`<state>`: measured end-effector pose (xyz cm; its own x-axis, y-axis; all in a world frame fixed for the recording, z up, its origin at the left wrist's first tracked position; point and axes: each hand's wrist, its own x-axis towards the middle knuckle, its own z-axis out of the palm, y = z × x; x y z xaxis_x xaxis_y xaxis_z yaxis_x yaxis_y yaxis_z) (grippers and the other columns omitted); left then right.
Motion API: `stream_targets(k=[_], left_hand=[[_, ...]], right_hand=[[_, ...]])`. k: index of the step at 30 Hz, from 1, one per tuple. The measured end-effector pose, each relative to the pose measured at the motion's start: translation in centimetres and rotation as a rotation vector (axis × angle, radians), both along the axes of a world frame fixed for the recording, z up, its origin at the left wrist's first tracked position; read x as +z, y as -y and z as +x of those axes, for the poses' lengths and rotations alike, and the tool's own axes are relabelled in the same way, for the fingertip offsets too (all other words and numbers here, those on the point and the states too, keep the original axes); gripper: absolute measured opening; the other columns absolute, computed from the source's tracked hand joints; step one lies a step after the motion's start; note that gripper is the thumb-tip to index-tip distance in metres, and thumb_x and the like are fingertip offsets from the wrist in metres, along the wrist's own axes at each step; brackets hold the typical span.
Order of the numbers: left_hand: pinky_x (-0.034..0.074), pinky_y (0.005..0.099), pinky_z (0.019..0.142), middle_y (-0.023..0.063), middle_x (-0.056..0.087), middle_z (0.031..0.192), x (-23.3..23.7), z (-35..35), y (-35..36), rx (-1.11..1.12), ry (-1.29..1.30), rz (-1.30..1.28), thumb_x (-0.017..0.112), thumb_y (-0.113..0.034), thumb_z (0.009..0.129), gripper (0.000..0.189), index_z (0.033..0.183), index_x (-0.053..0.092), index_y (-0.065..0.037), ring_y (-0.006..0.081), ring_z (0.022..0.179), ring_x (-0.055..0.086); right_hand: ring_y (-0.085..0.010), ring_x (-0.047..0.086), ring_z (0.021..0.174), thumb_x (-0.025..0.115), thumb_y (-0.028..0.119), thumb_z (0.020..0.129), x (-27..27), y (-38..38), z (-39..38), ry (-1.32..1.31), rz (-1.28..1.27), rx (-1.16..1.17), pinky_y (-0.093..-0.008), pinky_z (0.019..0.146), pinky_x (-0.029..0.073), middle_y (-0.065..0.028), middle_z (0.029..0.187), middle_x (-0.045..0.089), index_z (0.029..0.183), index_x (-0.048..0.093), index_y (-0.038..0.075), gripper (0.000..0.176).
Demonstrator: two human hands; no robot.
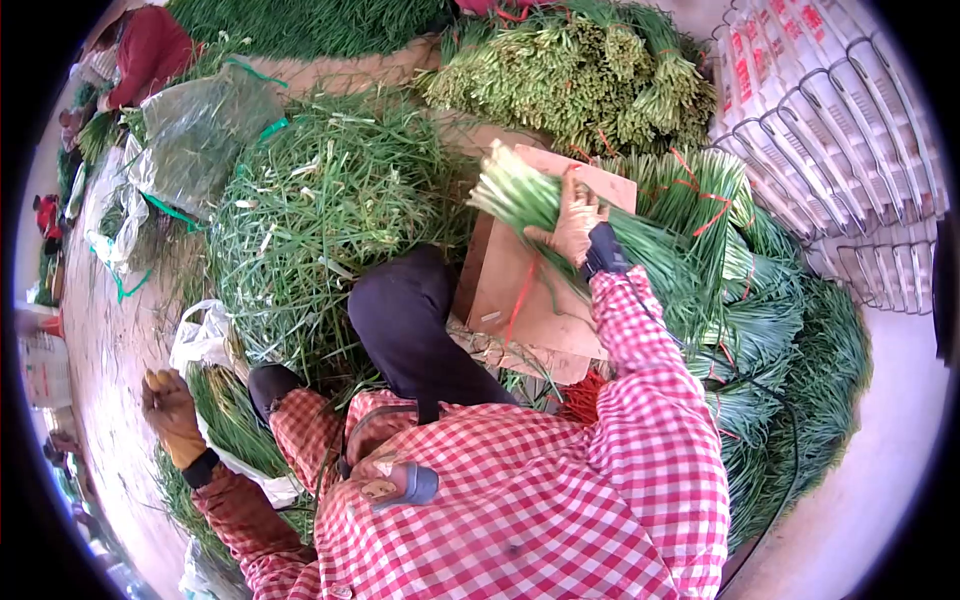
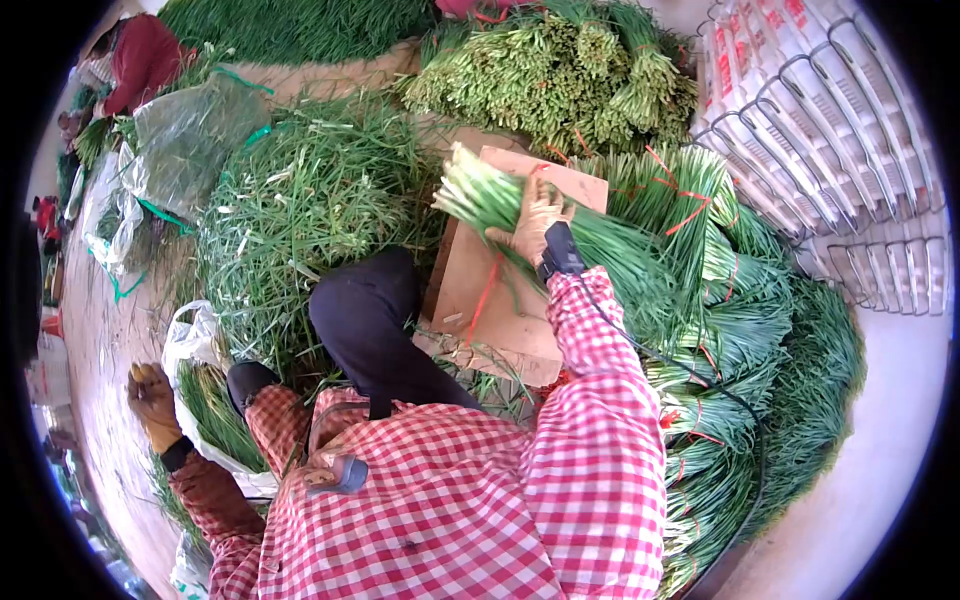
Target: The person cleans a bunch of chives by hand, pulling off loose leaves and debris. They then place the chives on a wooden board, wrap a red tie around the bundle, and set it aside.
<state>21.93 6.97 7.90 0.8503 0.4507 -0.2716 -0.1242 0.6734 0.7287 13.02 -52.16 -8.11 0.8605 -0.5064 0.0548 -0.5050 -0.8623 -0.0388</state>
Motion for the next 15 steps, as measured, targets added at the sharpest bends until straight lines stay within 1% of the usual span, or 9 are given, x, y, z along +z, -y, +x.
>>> stream_targets(k=[1,2,4,6,8,9,10,11,15], left_hand=[[0.035,0.0283,0.07,-0.0019,0.025,0.065,-1.2,-0.2,-3.6,-0.131,0.063,-0.036,0.042,-0.014,0.096,0.026,0.072,0.035,-0.01,0.0124,0.06,0.027],[0.035,0.0281,0.07,-0.0018,0.024,0.065,-2.7,-1.2,-8.3,-0.255,0.131,-0.077,0.042,-0.013,0.096,0.026,0.071,0.034,-0.01,0.0126,0.06,0.027],[0.036,0.0284,0.069,-0.0015,0.024,0.065,-2.4,-3.7,-10.9,-0.228,0.175,-0.053,0.041,-0.012,0.095,0.026,0.07,0.033,-0.01,0.0133,0.059,0.027],[0.035,0.0294,0.066,-0.0006,0.024,0.064,-1.8,-6.0,-9.9,0.167,-0.041,0.038,0.041,-0.011,0.095,0.029,0.068,0.03,-0.011,0.0139,0.058,0.028],[0.036,0.0288,0.065,-0.0002,0.028,0.063,-6.5,-9.0,-17.4,-0.104,0.167,0.016,0.041,-0.011,0.095,0.028,0.067,0.033,-0.01,0.0143,0.058,0.029],[0.036,0.0286,0.065,0.0,0.029,0.063,-8.0,-10.1,-19.6,-0.192,0.241,0.03,0.041,-0.012,0.095,0.028,0.067,0.034,-0.01,0.0145,0.058,0.03],[0.035,0.0284,0.062,-0.0004,0.03,0.062,-9.3,-12.5,-21.5,-0.115,0.18,0.007,0.042,-0.012,0.094,0.028,0.067,0.035,-0.011,0.0142,0.056,0.03],[0.034,0.0281,0.06,-0.0007,0.03,0.06,-9.5,-14.9,-21.8,-0.037,0.12,-0.016,0.042,-0.013,0.094,0.028,0.066,0.036,-0.011,0.0138,0.055,0.03],[0.032,0.0284,0.055,-0.0003,0.027,0.058,-8.9,-21.2,-19.0,0.309,0.093,-0.033,0.044,-0.009,0.09,0.029,0.063,0.033,-0.011,0.0139,0.053,0.03]], right_hand=[[-0.0393,0.02,0.138,0.063,0.078,0.059,-0.5,0.9,0.6,-0.127,0.127,-0.022,-0.0604,0.107,0.016,-0.0203,0.152,0.018,0.148,-0.002,0.003,0.133],[-0.0361,0.025,0.137,0.064,0.076,0.06,-1.3,0.9,0.5,-0.101,0.047,-0.011,-0.0572,0.108,0.02,-0.0173,0.15,0.024,0.147,0.002,0.001,0.131],[-0.034,0.024,0.137,0.063,0.077,0.061,0.8,1.1,0.5,-0.177,0.132,0.03,-0.0572,0.108,0.02,-0.0172,0.151,0.022,0.148,0.002,0.002,0.13],[-0.0347,0.024,0.138,0.063,0.077,0.06,1.0,1.1,0.6,-0.199,0.159,0.009,-0.0593,0.108,0.016,-0.0176,0.152,0.019,0.148,0.003,0.002,0.13],[-0.0346,0.023,0.139,0.067,0.072,0.061,-0.1,1.2,0.3,-0.111,0.035,0.035,-0.0602,0.109,0.014,-0.0199,0.149,0.024,0.148,0.005,0.003,0.127],[-0.0356,0.022,0.138,0.07,0.069,0.06,1.8,0.2,0.3,-0.121,-0.013,0.03,-0.0541,0.111,0.016,-0.0203,0.148,0.026,0.147,0.009,0.001,0.125],[-0.0344,0.043,0.125,0.071,0.067,0.06,0.9,1.6,-0.4,0.079,-0.168,0.189,-0.0454,0.104,0.034,-0.0218,0.136,0.043,0.144,0.016,-0.001,0.122],[-0.0329,0.046,0.119,0.071,0.061,0.064,0.0,1.9,0.0,0.187,-0.195,0.291,-0.0436,0.1,0.037,-0.0204,0.131,0.047,0.144,0.019,0.001,0.112],[-0.0272,0.061,0.096,0.071,0.033,0.08,-4.6,1.7,-0.8,0.257,0.089,0.357,-0.0363,0.085,0.049,-0.0149,0.112,0.061,0.142,0.031,0.007,0.078]])
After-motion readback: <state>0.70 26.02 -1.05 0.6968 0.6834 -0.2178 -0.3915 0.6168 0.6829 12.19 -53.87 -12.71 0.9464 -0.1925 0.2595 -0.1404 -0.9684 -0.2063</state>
